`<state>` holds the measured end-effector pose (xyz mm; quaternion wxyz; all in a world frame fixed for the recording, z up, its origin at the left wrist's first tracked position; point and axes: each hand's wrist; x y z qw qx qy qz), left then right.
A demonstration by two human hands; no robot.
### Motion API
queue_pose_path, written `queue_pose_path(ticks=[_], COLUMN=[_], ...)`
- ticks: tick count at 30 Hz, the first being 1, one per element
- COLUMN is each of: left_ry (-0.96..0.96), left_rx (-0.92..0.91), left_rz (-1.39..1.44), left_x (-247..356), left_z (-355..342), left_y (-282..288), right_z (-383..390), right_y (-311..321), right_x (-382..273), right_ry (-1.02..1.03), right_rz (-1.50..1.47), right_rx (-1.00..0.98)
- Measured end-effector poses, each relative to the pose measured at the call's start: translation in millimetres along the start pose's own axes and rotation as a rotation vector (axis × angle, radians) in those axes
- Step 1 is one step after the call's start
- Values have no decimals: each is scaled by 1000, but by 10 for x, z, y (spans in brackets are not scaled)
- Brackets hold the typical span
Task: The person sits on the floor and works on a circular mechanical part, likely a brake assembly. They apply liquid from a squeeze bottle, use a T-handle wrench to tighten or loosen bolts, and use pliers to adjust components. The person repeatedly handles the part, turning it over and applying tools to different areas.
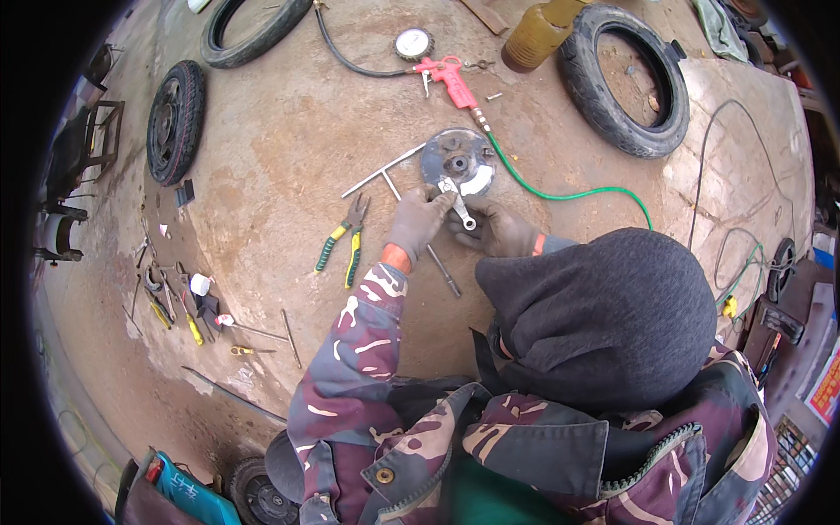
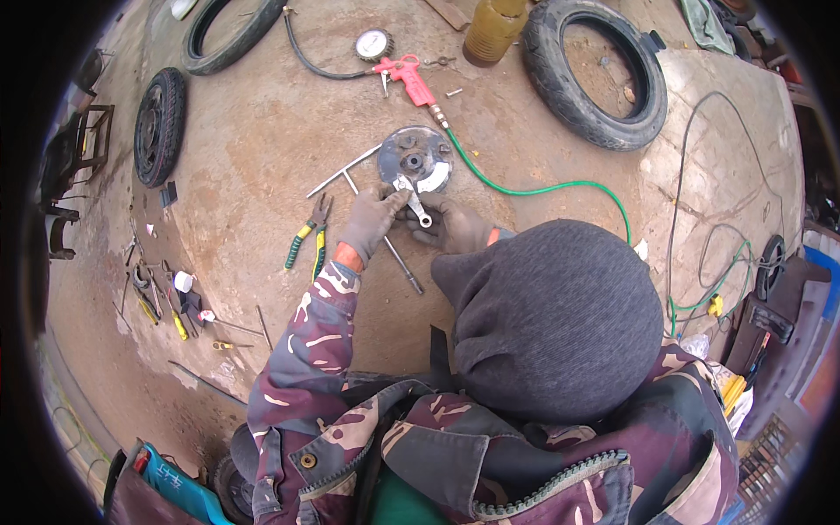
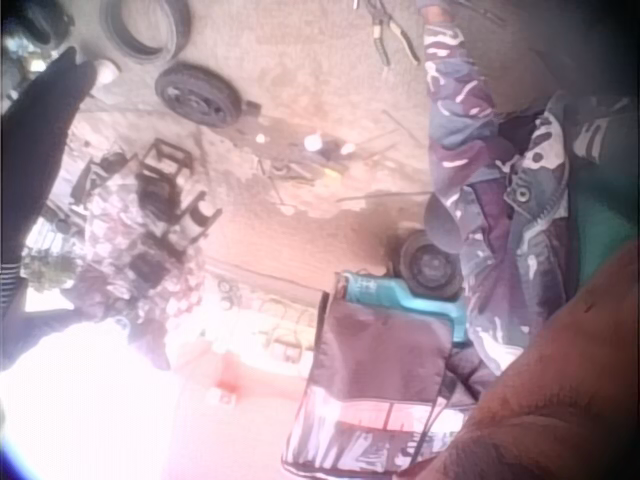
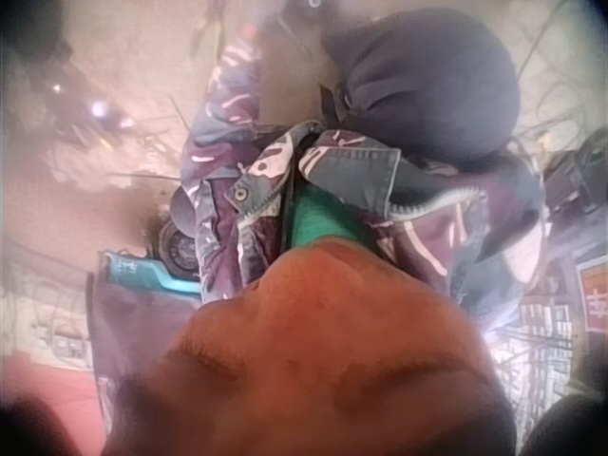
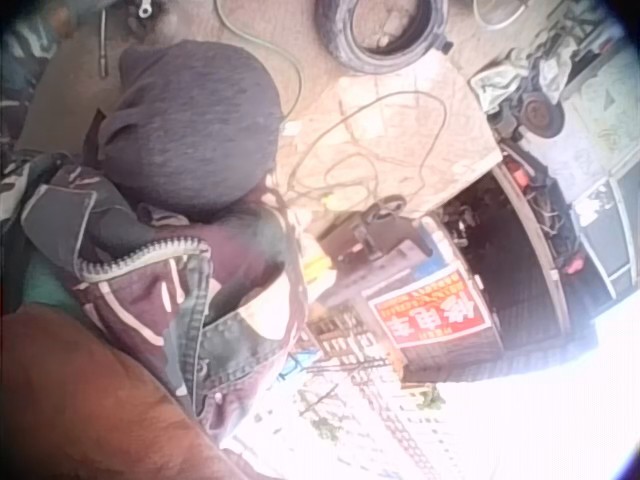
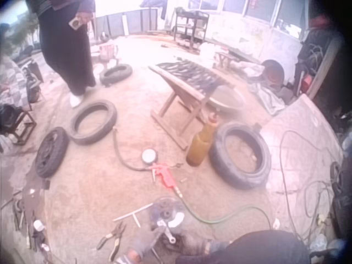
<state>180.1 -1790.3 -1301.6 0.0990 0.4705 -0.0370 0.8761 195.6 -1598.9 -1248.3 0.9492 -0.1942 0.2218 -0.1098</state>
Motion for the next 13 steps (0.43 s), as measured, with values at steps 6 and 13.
queue_pose_path(ticks=[6,13], left_ry=[20,68], left_rx=[104,-8], left_rz=[-177,6], left_x=[-38,-191], left_z=[12,-74], left_y=[-18,-76], right_z=[-206,-301], right_y=[92,229], right_x=[46,113], right_ry=[-66,4], right_rz=[-32,7], right_rx=[17,-2])
Point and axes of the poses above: each hand's wrist, its own z-axis away from the middle knuckle, its own y-axis out of the back of the hand, x = y × z, and after that the axes turned 1 degree about z, right-handed
